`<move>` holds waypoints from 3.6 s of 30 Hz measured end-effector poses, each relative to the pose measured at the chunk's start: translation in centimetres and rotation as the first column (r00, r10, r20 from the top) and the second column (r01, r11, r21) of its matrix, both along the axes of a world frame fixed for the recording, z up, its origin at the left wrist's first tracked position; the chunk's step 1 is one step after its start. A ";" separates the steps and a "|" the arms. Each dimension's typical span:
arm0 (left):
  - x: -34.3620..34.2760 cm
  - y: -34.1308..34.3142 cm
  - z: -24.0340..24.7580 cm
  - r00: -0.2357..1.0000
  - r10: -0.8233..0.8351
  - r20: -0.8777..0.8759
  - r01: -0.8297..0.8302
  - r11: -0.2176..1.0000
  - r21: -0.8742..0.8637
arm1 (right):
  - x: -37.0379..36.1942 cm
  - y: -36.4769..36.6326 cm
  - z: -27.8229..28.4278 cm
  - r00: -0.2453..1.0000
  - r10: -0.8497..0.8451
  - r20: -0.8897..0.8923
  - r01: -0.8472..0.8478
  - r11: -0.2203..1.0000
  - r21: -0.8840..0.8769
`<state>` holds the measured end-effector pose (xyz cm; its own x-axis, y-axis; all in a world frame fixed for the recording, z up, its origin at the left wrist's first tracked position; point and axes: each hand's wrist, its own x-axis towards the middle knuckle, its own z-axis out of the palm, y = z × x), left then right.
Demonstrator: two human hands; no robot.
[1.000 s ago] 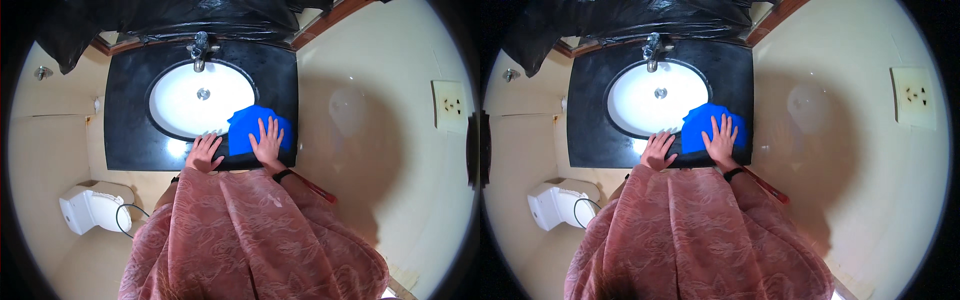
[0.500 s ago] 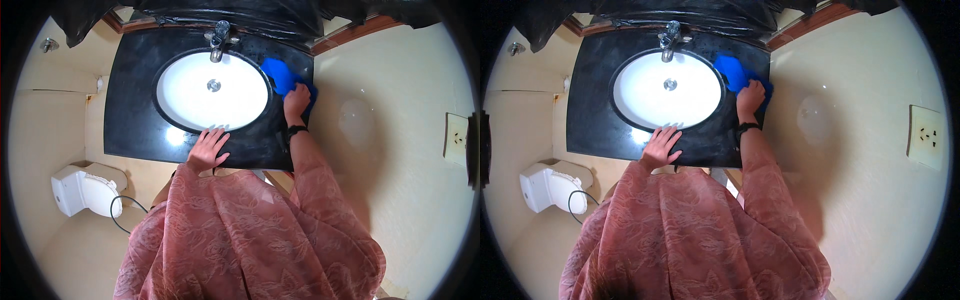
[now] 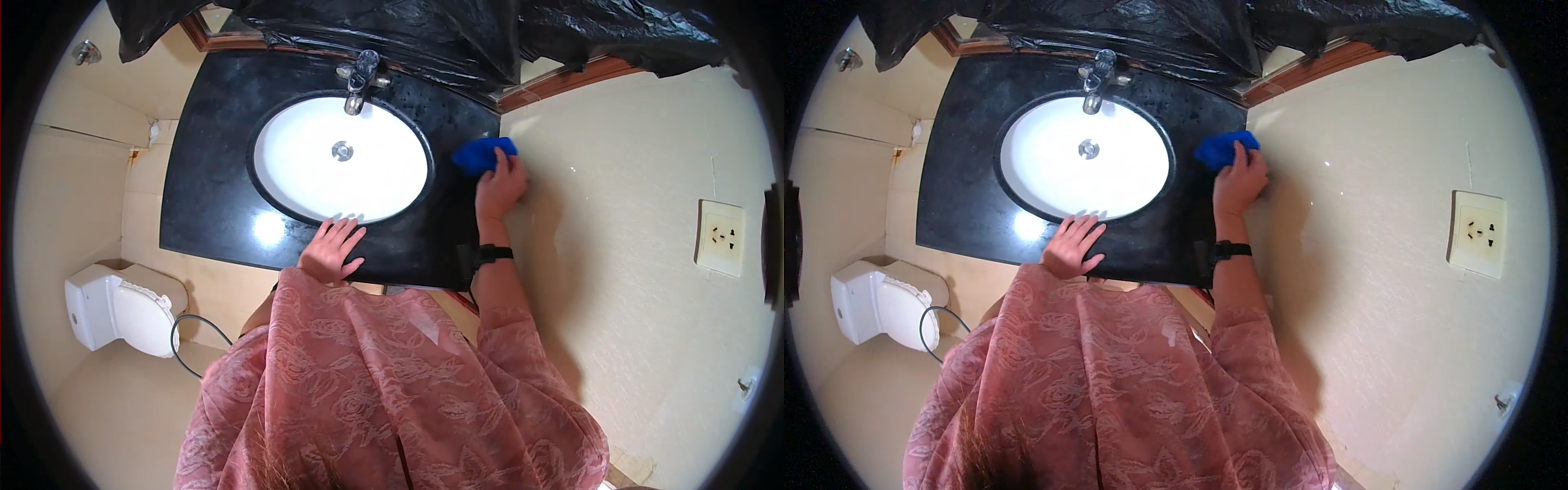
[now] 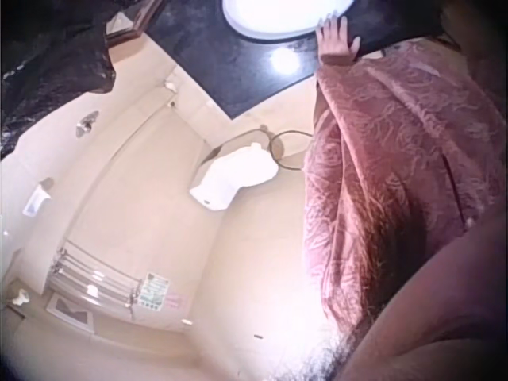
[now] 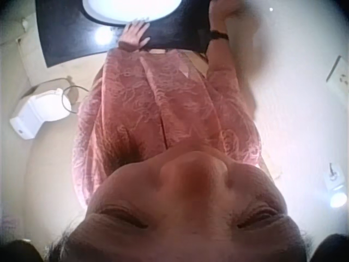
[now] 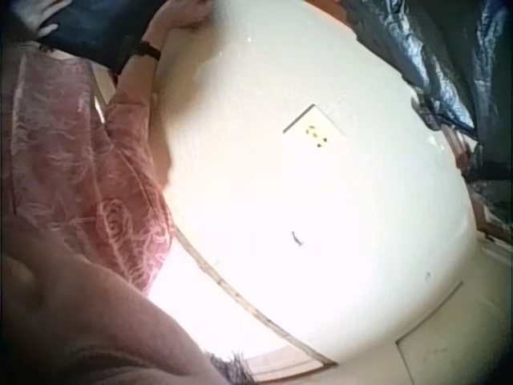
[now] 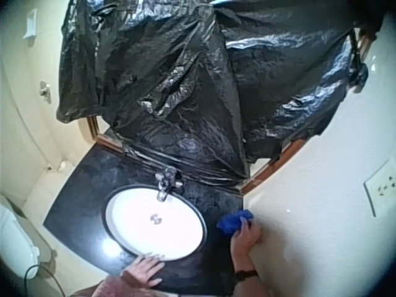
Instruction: Wiping down bathroom surfaces including the counter, sink area, wall, and door with a cloth.
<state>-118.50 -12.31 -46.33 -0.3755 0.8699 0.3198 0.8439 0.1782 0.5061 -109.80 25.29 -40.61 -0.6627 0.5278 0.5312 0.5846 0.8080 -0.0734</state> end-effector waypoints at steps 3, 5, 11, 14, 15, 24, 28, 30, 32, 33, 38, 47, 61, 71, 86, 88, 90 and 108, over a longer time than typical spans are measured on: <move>0.0 0.1 -0.2 1.000 -0.009 0.008 0.009 1.000 -0.004 | -1.1 -2.2 -2.6 0.993 0.088 0.078 -0.065 0.964 -0.258; -0.1 0.2 -0.1 0.999 -0.026 0.025 0.027 0.999 -0.033 | -1.3 -2.6 -4.4 0.992 0.123 0.017 -0.107 0.916 -0.387; -0.3 0.2 0.6 1.000 -0.011 0.028 0.012 0.999 -0.043 | -4.3 -4.0 -7.4 0.991 0.075 -0.110 -0.109 0.930 -0.350; -0.1 0.0 0.1 1.000 -0.001 0.025 0.002 0.999 -0.042 | -4.7 -5.3 -9.1 0.968 0.004 0.249 0.053 0.974 -0.222; -0.1 -0.1 0.0 1.000 0.003 0.025 -0.001 0.999 -0.047 | -4.8 -4.7 -9.6 0.968 0.009 0.249 0.049 0.973 -0.227; -0.2 0.4 -0.2 0.997 -0.034 0.076 0.042 0.994 -0.100 | -9.2 8.7 -12.1 0.981 -0.133 0.145 0.150 0.982 -0.118; -0.4 0.7 0.1 0.998 -0.041 0.049 0.047 0.989 -0.137 | -11.7 6.4 -11.3 0.990 0.003 0.140 0.016 0.991 -0.133; -0.6 0.8 -0.2 0.997 -0.056 0.057 0.064 0.988 -0.141 | -11.6 3.5 -10.9 0.979 0.099 0.178 -0.070 0.984 -0.161; -0.5 0.8 -0.5 0.996 -0.056 0.070 0.066 0.987 -0.144 | -10.2 0.3 -10.3 0.963 0.200 0.181 -0.157 0.961 -0.228; -0.4 0.7 -0.6 0.996 -0.060 0.063 0.068 0.988 -0.136 | -9.2 -1.1 -10.2 0.956 0.245 0.164 -0.197 0.944 -0.265; -0.5 0.4 -1.3 0.993 -0.073 0.090 0.093 0.968 -0.232 | -4.5 -2.9 -8.2 0.921 0.290 0.260 -0.205 0.929 -0.309; -0.2 0.3 -2.0 0.991 -0.080 0.108 0.100 0.977 -0.188 | -14.3 3.7 -10.8 0.978 -0.103 0.183 0.135 0.976 -0.169; -0.3 -0.1 -1.1 0.998 -0.042 0.048 0.048 0.989 -0.139 | -16.0 2.6 -9.6 0.968 0.240 0.070 -0.215 0.942 -0.257; 0.0 0.0 -1.2 0.999 -0.026 0.045 0.030 0.996 -0.089 | -12.7 7.5 -12.0 0.977 -0.211 0.015 0.212 0.974 -0.079; 0.1 -0.2 -1.5 0.996 -0.034 0.081 0.049 0.981 -0.188 | -14.8 -0.8 -9.7 0.859 0.483 0.173 -0.429 0.861 -0.271; 0.2 -0.3 -1.7 0.997 -0.019 0.080 0.037 0.974 -0.223 | -11.1 -0.7 -9.0 0.823 0.531 0.202 -0.488 0.843 -0.227; 0.3 -0.2 -1.8 0.997 -0.014 0.075 0.030 0.974 -0.223 | -8.1 -0.7 -8.5 0.779 0.582 0.236 -0.551 0.813 -0.187; 0.0 -0.4 -2.2 0.998 -0.023 0.053 0.029 0.994 -0.110 | -20.0 -2.6 -11.1 0.803 0.596 0.022 -0.557 0.763 -0.329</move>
